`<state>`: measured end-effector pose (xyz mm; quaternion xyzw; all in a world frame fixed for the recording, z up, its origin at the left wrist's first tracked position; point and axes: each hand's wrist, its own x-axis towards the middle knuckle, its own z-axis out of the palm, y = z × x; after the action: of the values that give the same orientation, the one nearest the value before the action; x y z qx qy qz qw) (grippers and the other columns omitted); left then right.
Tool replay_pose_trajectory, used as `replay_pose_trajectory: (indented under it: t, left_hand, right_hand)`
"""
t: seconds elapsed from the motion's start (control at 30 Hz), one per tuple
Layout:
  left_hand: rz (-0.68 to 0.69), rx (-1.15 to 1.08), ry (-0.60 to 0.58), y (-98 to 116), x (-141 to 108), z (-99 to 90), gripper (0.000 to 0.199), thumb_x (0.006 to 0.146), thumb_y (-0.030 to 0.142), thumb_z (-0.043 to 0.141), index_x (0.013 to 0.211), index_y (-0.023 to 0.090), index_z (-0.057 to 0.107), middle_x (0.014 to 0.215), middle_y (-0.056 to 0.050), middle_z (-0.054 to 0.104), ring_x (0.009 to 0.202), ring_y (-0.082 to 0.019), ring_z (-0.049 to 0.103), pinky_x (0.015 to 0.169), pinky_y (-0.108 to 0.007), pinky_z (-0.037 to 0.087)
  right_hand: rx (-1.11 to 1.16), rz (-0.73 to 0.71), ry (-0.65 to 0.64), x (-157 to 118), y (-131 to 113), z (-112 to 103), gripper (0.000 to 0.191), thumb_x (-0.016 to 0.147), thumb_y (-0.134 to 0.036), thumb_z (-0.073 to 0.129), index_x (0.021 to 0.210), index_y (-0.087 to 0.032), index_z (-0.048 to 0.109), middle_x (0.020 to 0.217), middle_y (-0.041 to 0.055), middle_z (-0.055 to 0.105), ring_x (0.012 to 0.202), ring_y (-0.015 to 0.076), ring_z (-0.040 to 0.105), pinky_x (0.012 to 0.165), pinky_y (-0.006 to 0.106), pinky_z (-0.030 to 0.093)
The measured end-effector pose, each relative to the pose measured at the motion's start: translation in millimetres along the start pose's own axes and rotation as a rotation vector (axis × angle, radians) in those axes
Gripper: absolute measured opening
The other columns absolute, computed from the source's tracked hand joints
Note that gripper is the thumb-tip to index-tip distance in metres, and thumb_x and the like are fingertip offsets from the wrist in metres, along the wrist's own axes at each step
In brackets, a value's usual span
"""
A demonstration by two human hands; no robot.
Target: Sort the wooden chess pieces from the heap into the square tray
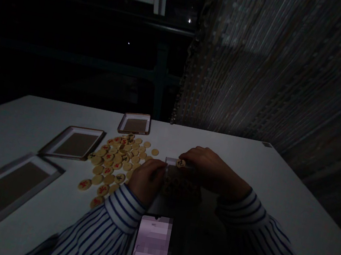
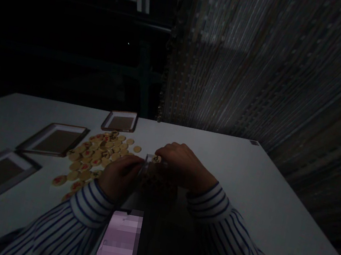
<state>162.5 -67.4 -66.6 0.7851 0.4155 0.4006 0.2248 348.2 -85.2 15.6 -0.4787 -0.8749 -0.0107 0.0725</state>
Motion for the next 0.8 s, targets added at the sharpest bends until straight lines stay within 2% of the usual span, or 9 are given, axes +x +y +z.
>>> replay_pose_trajectory:
  t: [0.27, 0.53, 0.8]
  left_hand:
    - [0.007, 0.131, -0.082, -0.2, -2.6, -0.6, 0.021, 0.074, 0.015, 0.046, 0.089, 0.016, 0.06, 0.09, -0.007, 0.063, 0.085, -0.017, 0.057, 0.078, -0.031, 0.046]
    - [0.05, 0.145, -0.073, -2.2, -1.6, 2.1, 0.021, 0.073, 0.013, 0.045, 0.088, 0.016, 0.06, 0.088, -0.007, 0.063, 0.083, -0.017, 0.058, 0.075, -0.031, 0.048]
    - [0.056, 0.141, -0.064, -2.6, -2.6, 2.6, 0.021, 0.073, 0.014, 0.046, 0.087, 0.016, 0.061, 0.087, -0.007, 0.063, 0.081, -0.017, 0.059, 0.074, -0.032, 0.048]
  right_hand:
    - [-0.039, 0.038, -0.08, -2.6, 10.0, 5.3, 0.026, 0.075, -0.031, 0.052, 0.097, -0.018, 0.059, 0.087, 0.0066, 0.062, 0.082, 0.0178, 0.054, 0.072, 0.029, 0.036]
    - [-0.093, 0.086, -0.163, -3.6, 19.8, 20.0, 0.022, 0.079, -0.029, 0.047, 0.092, -0.018, 0.06, 0.084, 0.0068, 0.064, 0.076, 0.0161, 0.056, 0.064, 0.026, 0.036]
    - [-0.149, 0.061, -0.244, -2.0, 20.1, 26.6, 0.017, 0.077, -0.023, 0.047, 0.086, -0.018, 0.06, 0.082, 0.007, 0.064, 0.075, 0.0176, 0.058, 0.062, 0.027, 0.037]
